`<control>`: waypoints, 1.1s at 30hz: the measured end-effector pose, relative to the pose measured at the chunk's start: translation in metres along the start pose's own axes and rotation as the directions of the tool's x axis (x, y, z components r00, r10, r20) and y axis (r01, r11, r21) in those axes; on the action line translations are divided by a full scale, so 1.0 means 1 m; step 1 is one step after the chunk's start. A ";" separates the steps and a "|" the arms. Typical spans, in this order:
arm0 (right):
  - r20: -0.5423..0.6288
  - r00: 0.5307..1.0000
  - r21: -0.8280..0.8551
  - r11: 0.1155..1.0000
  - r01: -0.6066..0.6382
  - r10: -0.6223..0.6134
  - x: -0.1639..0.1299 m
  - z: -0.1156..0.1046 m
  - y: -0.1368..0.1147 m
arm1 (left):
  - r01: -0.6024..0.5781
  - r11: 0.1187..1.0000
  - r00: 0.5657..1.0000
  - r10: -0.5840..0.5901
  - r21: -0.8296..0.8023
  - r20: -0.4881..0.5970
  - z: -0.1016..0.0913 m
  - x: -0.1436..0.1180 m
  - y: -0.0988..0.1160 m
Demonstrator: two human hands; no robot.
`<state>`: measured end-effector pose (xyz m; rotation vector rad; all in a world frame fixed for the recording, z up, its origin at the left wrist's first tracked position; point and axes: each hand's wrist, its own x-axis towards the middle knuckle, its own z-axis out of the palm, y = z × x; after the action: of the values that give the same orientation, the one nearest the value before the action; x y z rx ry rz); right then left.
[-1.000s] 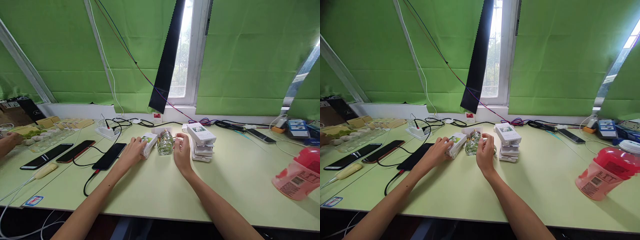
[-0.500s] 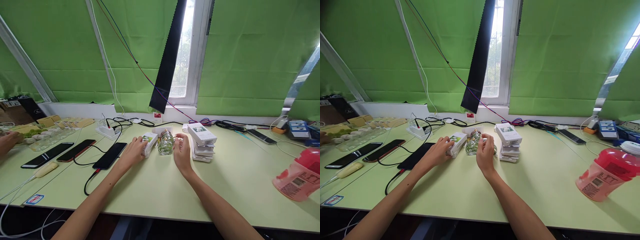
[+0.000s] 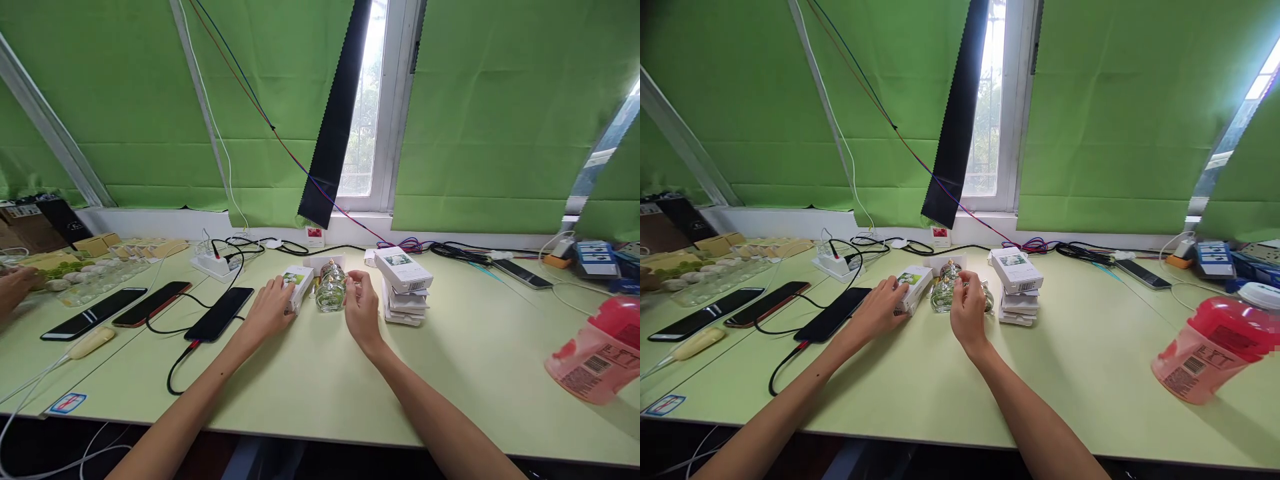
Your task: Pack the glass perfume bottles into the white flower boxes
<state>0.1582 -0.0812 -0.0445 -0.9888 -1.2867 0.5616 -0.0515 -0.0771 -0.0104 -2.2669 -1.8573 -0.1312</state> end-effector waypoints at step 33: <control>0.503 0.850 -0.101 0.966 0.236 -0.155 -0.015 0.015 0.010 | 0.044 0.951 0.995 -0.014 -0.305 0.099 0.015 0.168 0.010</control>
<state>0.1421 -0.0844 -0.0616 -0.8547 -1.8934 0.5775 -0.0085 0.0849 0.0072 -2.4858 -2.0434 -0.3449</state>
